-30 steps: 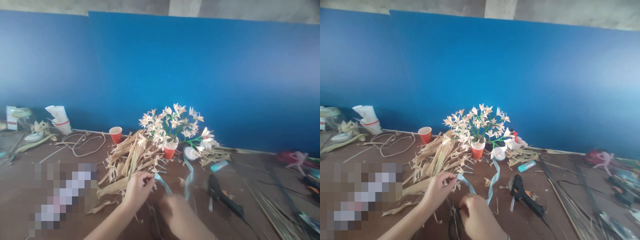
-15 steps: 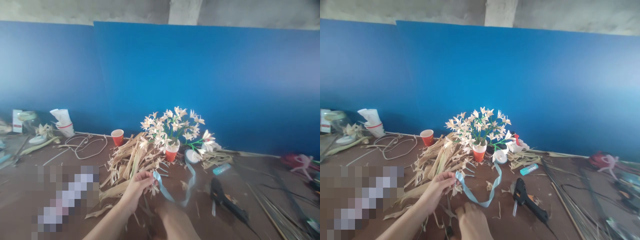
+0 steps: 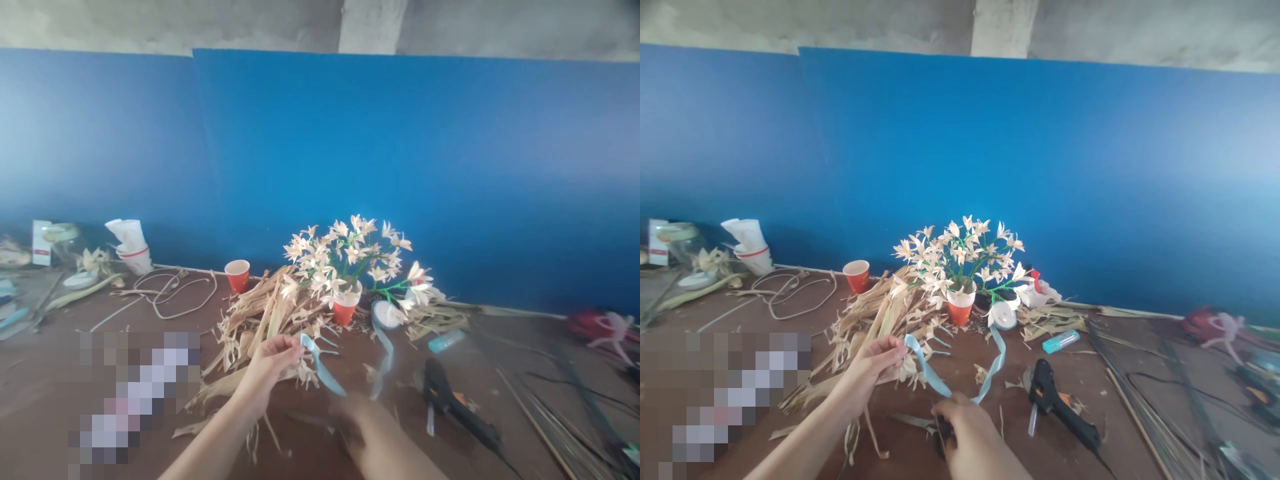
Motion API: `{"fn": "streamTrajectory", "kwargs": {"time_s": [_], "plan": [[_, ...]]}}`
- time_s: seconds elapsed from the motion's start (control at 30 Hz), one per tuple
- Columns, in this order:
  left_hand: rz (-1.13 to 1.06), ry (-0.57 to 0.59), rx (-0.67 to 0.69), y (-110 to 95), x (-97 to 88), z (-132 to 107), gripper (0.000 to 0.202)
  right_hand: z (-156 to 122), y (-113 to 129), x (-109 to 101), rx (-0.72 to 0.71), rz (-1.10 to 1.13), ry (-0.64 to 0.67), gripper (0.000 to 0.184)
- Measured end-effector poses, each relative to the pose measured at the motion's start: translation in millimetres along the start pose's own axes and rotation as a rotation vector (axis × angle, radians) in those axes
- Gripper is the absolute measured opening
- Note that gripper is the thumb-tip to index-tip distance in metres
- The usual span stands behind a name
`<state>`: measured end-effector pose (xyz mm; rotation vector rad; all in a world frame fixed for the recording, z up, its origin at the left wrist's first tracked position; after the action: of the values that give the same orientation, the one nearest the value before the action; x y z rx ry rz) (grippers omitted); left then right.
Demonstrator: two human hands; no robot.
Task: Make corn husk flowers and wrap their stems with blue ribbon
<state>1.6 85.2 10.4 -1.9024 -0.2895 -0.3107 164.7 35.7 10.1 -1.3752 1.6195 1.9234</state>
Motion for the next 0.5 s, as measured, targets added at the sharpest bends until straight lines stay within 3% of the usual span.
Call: {"fn": "streamTrajectory", "kwargs": {"time_s": [0.2, 0.33, 0.5], "plan": [[-0.117, 0.021, -0.053, 4, -7.6, 6, 0.027, 0, -20, -5, 0.133, 0.275, 0.127, 0.036], [-0.176, 0.02, -0.089, 11, -11.7, 11, 0.024, 1, -31, -12, 0.204, 0.465, 0.086, 0.037], [-0.224, 0.013, -0.107, 15, -13.4, 13, 0.023, 1, -36, -5, 0.207, 0.697, 0.096, 0.034]]}}
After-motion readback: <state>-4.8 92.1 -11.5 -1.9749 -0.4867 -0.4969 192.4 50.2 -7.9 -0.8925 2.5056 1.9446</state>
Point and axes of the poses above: each hand's wrist, its own z-axis towards the middle knuckle, its own x-axis out of the palm, y = z × x, the point moved 10 cm from there along z, towards the middle knuckle, and after that the axes turned 7 degrees about -x, right-handed, at the moved point
